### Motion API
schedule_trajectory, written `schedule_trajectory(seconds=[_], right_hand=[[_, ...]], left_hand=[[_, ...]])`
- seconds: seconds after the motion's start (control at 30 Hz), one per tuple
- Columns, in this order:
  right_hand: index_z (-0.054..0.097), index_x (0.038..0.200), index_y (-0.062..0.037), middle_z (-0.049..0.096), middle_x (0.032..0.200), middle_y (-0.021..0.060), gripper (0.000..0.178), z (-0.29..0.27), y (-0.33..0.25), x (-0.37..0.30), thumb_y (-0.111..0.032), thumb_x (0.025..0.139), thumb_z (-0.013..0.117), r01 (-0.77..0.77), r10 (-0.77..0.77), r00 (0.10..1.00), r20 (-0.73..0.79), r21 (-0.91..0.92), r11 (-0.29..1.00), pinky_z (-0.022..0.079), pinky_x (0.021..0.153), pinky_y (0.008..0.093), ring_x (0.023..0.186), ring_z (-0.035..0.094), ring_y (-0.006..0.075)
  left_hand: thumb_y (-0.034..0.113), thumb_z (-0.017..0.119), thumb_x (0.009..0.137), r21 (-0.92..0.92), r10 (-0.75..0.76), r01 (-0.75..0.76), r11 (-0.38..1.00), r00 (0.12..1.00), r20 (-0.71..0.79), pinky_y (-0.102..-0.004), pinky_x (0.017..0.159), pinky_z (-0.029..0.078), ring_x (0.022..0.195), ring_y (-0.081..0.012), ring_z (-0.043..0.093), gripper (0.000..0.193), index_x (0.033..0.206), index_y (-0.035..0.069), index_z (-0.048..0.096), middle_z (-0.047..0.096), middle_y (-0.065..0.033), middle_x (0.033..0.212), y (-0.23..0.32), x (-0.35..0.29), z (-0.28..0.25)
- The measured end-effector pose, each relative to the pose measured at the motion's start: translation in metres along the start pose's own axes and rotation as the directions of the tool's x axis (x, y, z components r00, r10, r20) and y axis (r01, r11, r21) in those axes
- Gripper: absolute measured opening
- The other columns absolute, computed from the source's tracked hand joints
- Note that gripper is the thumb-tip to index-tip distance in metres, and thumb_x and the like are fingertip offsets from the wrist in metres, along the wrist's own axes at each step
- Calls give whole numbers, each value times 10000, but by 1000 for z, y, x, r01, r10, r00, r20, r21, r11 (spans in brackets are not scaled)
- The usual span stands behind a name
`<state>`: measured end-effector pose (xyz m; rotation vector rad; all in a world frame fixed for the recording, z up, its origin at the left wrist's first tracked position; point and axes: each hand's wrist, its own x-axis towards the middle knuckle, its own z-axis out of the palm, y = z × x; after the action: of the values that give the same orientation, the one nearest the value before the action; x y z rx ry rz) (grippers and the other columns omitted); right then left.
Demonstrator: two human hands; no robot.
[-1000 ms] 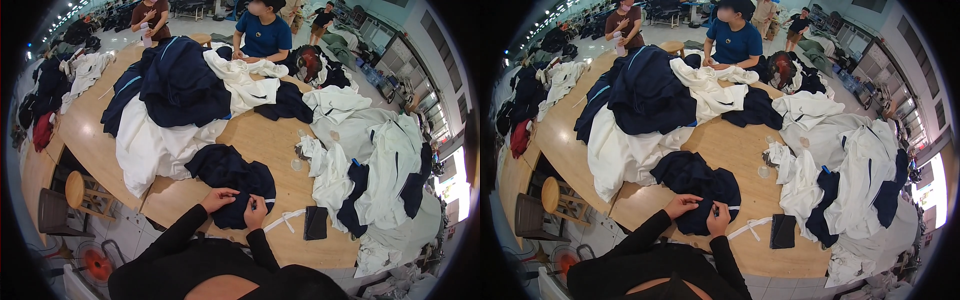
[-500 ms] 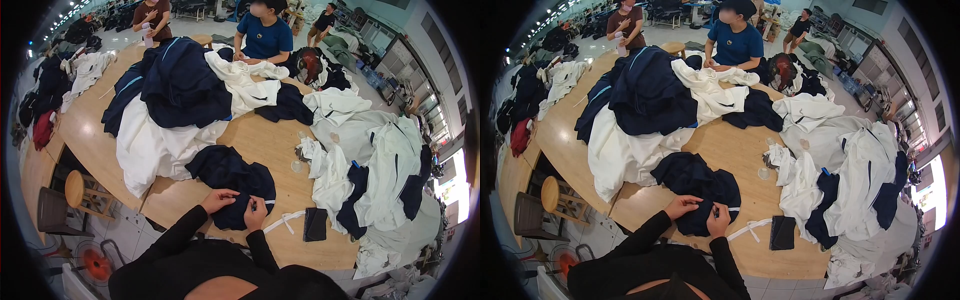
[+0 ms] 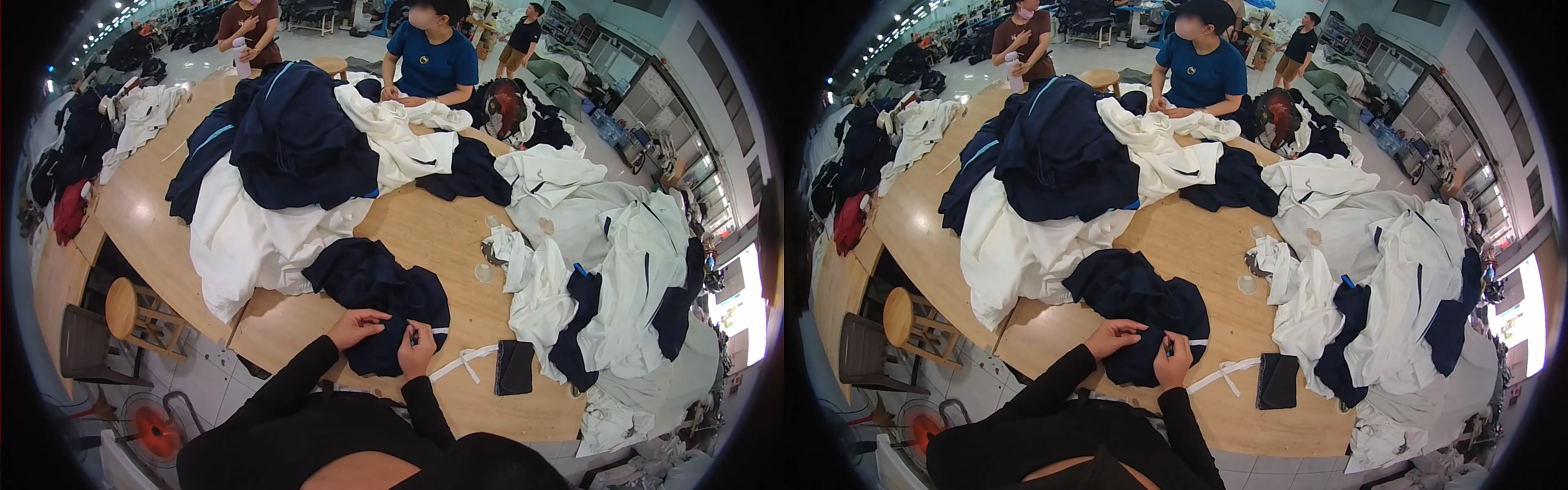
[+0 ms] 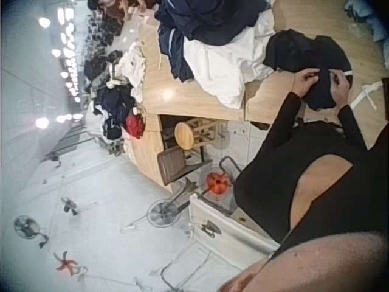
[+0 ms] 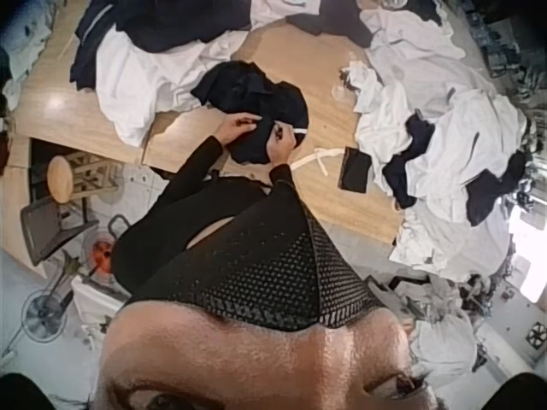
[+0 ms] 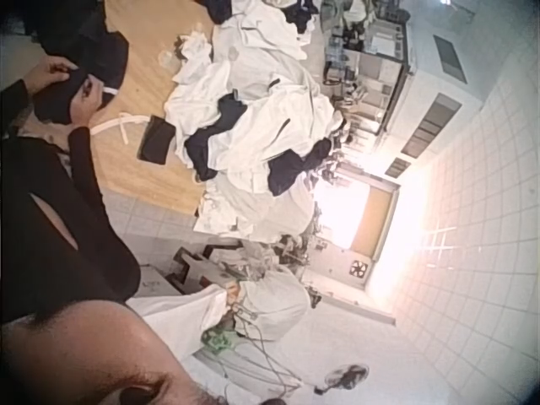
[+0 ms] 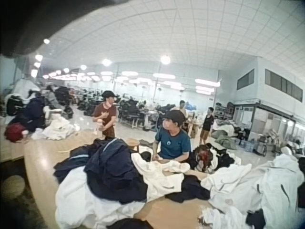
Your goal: Trimming excess threads from white and navy blue garments using thread snips.
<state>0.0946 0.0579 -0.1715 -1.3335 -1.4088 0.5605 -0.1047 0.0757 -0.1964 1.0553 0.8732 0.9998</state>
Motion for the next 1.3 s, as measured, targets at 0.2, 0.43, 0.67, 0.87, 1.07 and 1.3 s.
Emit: schedule_trajectory(seconds=[0.2,0.43,0.67,0.87,1.07,1.3], right_hand=[[736,1072,3,659,901,98,128,0,1,1,37,963,677,17,-17,1000,-14,10,1000,479,683,297,718,592,175],[734,1077,6,665,909,101,139,0,2,1,43,955,678,18,-18,1000,-4,3,1000,483,687,300,727,598,177],[734,1082,7,671,915,99,142,0,3,0,43,955,680,15,-15,1000,-6,0,1000,482,684,298,723,597,173],[733,1081,5,673,919,94,130,1,3,0,32,965,681,10,-10,1000,-6,7,1000,476,674,294,714,592,170],[728,1073,6,675,923,99,113,1,1,1,21,972,680,17,-17,1000,-3,-6,1000,476,673,291,718,598,173],[724,1071,9,678,926,106,110,0,1,1,19,971,679,31,-31,999,-11,-9,999,486,686,305,729,606,185]], left_hand=[[27,760,996,-7,1,-1,1000,1000,1,-180,794,486,862,-3,568,338,1330,72,766,672,73,990,1,1,2],[20,757,993,6,-5,5,1000,1000,-2,-178,783,481,855,0,562,338,1328,70,767,665,77,975,-2,2,0],[25,759,994,-9,7,-7,1000,1000,-3,-177,777,478,848,1,558,336,1327,68,765,656,79,963,1,1,2],[28,764,993,2,-3,3,1000,1000,-11,-177,779,479,851,1,561,340,1330,69,764,658,80,967,2,1,1],[25,763,991,7,-1,1,1000,1000,-6,-175,784,480,846,0,561,336,1325,66,766,655,81,965,2,0,0],[26,761,994,-19,-8,7,1000,1000,-7,-187,829,501,894,-10,599,335,1327,64,765,694,65,996,2,1,1]])
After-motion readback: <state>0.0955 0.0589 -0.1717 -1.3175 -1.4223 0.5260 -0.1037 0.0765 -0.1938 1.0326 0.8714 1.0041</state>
